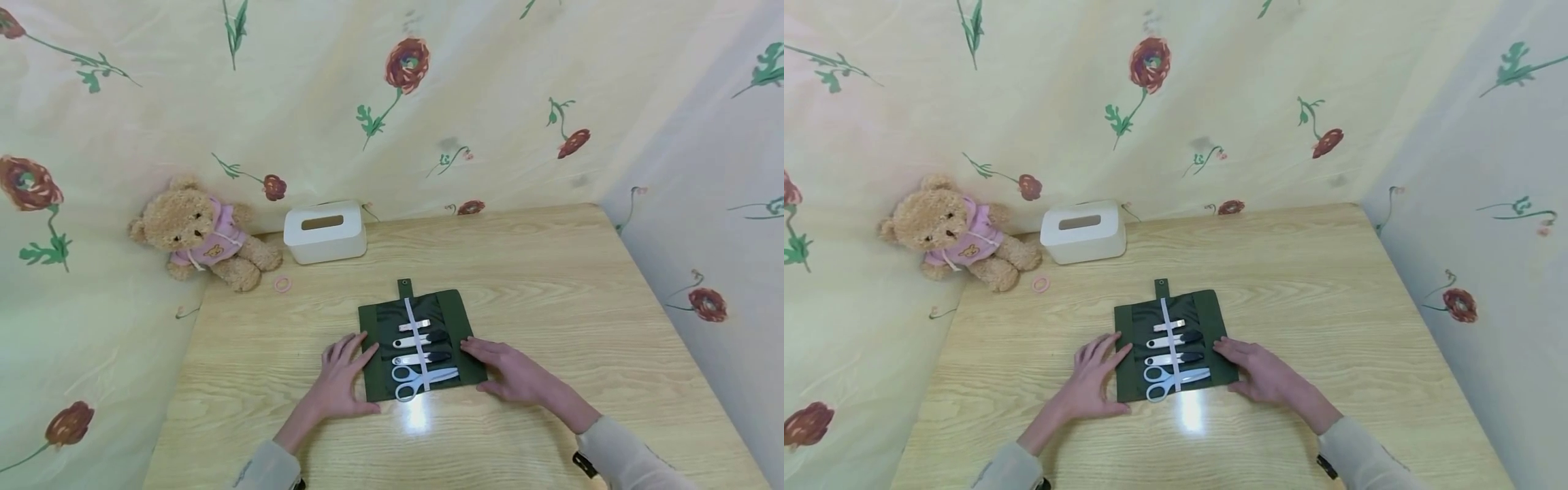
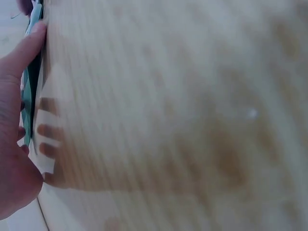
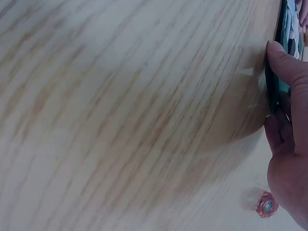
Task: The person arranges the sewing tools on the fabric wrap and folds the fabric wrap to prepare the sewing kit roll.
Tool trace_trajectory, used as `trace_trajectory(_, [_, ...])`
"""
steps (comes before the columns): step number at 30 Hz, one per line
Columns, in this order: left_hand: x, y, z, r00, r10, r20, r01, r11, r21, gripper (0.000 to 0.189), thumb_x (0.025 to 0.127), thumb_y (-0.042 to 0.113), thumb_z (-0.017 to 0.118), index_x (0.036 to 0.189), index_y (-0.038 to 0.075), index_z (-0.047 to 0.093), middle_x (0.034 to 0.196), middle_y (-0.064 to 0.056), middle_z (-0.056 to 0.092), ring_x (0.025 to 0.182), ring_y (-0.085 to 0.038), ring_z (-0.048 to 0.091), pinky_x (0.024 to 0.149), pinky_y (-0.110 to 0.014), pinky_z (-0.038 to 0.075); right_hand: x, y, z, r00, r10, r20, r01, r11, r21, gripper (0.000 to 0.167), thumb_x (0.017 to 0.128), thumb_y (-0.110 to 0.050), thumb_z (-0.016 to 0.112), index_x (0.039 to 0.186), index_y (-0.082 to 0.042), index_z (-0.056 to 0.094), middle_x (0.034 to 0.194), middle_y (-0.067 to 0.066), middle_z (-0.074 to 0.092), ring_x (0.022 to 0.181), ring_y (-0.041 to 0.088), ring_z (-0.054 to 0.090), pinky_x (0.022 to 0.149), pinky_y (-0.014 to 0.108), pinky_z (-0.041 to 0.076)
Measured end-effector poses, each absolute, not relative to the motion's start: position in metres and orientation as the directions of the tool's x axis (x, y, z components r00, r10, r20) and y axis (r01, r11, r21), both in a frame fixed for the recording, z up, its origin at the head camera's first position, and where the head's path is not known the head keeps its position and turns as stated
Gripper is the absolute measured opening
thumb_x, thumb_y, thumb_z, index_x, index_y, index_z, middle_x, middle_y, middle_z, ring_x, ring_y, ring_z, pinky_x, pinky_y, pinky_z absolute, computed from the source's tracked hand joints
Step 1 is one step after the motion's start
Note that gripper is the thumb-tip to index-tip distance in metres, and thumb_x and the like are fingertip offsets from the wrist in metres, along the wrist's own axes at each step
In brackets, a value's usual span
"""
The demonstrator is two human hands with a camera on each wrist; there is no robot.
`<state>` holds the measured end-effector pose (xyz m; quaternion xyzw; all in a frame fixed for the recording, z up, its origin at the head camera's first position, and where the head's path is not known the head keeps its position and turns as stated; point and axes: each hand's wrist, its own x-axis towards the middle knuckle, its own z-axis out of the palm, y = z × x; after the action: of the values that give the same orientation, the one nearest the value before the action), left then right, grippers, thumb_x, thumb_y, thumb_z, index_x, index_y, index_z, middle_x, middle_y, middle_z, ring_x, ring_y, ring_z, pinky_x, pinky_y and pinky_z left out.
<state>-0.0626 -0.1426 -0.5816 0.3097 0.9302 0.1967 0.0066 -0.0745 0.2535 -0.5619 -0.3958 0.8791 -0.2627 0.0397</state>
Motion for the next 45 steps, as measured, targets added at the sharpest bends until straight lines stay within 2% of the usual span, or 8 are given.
trace_trajectory(7, [-0.059,-0.141,-0.584,-0.802,0.568,0.184,0.589,0.705,0.395,0.089,0.081,0.059,0.072,0.150,0.010,0.045,0.156,-0.018,0.036,0.141,-0.037,0.032,0.106,-0.068,0.020,-0.074,0.253,-0.565,-0.707,-0.676,0.206,-0.673,0.556,-0.488,0.088,0.079,-0.018,0.082,0.145,0.014,0.036,0.138,0.018,0.057,0.118,0.035,0.059,0.092,0.049,0.049])
trace_trajectory(14, [-0.058,-0.139,-0.593,-0.740,0.591,0.321,0.671,0.678,0.300,0.059,0.100,0.057,0.041,0.136,0.016,0.064,0.149,-0.025,0.043,0.136,-0.045,0.038,0.099,-0.071,0.027,-0.074,0.255,-0.574,-0.672,-0.671,0.314,-0.733,0.540,-0.414,0.090,0.082,-0.022,0.078,0.146,0.017,0.029,0.131,0.015,0.063,0.103,0.030,0.066,0.084,0.049,0.052])
trace_trajectory(21, [-0.054,-0.137,-0.593,-0.733,0.616,0.289,0.679,0.690,0.251,0.049,0.091,0.035,0.067,0.136,0.017,0.064,0.150,-0.027,0.040,0.137,-0.048,0.035,0.100,-0.073,0.026,-0.076,0.258,-0.577,-0.630,-0.687,0.361,-0.772,0.505,-0.386,0.091,0.089,-0.031,0.074,0.146,0.020,0.025,0.130,0.016,0.063,0.105,0.034,0.066,0.084,0.048,0.052])
trace_trajectory(29, [-0.054,-0.134,-0.596,-0.743,0.567,0.356,0.667,0.675,0.316,0.043,0.090,0.025,0.067,0.131,0.012,0.068,0.144,-0.025,0.048,0.135,-0.048,0.040,0.099,-0.074,0.026,-0.077,0.261,-0.581,-0.659,-0.676,0.330,-0.746,0.533,-0.399,0.103,0.074,-0.022,0.083,0.149,0.016,0.023,0.131,0.012,0.064,0.108,0.032,0.064,0.086,0.050,0.052])
trace_trajectory(36, [-0.055,-0.129,-0.595,-0.812,0.453,0.369,0.582,0.675,0.454,0.035,0.098,0.024,0.061,0.127,0.006,0.068,0.137,-0.017,0.056,0.134,-0.041,0.044,0.101,-0.073,0.023,-0.079,0.259,-0.585,-0.698,-0.593,0.402,-0.713,0.523,-0.467,0.081,0.086,-0.018,0.076,0.145,0.017,0.033,0.117,0.008,0.071,0.103,0.029,0.067,0.084,0.052,0.051])
trace_trajectory(40, [-0.056,-0.122,-0.593,-0.858,0.333,0.390,0.507,0.666,0.547,0.022,0.099,0.019,0.060,0.094,0.004,0.076,0.128,-0.013,0.064,0.128,-0.040,0.051,0.100,-0.073,0.022,-0.082,0.250,-0.582,-0.767,-0.491,0.413,-0.639,0.529,-0.558,0.072,0.086,-0.009,0.077,0.141,0.018,0.039,0.106,0.009,0.074,0.094,0.022,0.071,0.083,0.053,0.050])
trace_trajectory(43, [-0.058,-0.114,-0.592,-0.868,0.225,0.442,0.464,0.683,0.564,0.033,0.096,0.013,0.064,0.063,0.009,0.061,0.119,-0.013,0.069,0.117,-0.041,0.059,0.096,-0.074,0.027,-0.085,0.241,-0.579,-0.819,-0.393,0.418,-0.573,0.579,-0.579,0.068,0.083,-0.006,0.078,0.137,0.018,0.044,0.089,0.006,0.075,0.074,0.013,0.070,0.072,0.046,0.054])
trace_trajectory(45, [-0.060,-0.108,-0.592,-0.867,0.158,0.473,0.436,0.700,0.566,0.034,0.094,0.010,0.067,0.061,0.010,0.058,0.115,-0.014,0.071,0.111,-0.041,0.062,0.093,-0.074,0.029,-0.088,0.235,-0.578,-0.846,-0.323,0.424,-0.528,0.617,-0.584,0.065,0.082,-0.006,0.080,0.134,0.018,0.047,0.071,0.000,0.069,0.056,0.006,0.059,0.060,0.039,0.053])
